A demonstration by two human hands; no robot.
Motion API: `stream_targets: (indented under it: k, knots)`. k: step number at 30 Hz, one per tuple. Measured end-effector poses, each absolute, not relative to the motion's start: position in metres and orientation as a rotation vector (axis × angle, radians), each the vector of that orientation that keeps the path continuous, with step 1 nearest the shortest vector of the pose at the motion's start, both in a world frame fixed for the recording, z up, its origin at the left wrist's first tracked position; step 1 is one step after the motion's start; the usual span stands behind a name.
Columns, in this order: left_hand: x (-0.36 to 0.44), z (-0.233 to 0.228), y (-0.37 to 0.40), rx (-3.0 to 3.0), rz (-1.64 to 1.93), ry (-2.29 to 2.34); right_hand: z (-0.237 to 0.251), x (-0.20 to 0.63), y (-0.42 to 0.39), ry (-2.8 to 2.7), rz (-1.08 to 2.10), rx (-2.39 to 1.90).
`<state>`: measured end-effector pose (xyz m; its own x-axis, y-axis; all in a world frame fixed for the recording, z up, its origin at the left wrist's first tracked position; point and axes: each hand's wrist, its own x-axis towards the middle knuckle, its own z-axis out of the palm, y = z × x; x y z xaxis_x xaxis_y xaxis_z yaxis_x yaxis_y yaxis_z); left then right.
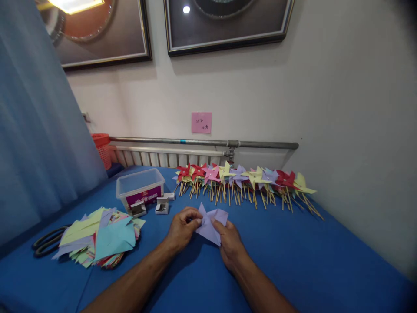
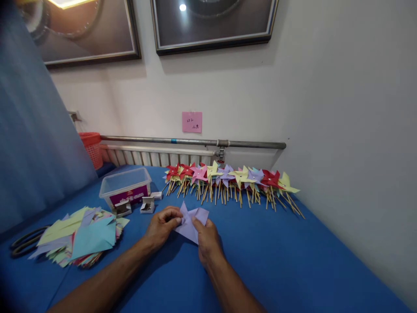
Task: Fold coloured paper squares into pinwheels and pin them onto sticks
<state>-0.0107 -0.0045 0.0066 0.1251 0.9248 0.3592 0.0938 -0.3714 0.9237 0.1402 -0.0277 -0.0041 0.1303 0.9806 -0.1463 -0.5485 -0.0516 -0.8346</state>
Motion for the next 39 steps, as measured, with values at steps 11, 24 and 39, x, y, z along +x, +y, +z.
stream_targets:
  k: [11,24,39]
  knots:
    - [-0.029,0.018,0.002,1.681,1.147,0.981,-0.001,0.144,-0.026,-0.589,1.395,-0.918]
    - [-0.038,0.018,0.010,1.652,1.149,0.820,0.008,0.148,-0.030,-0.500,1.551,-0.863]
    - [-0.037,0.020,0.007,1.677,1.071,0.763,0.001,0.145,-0.030,-0.679,1.523,-0.863]
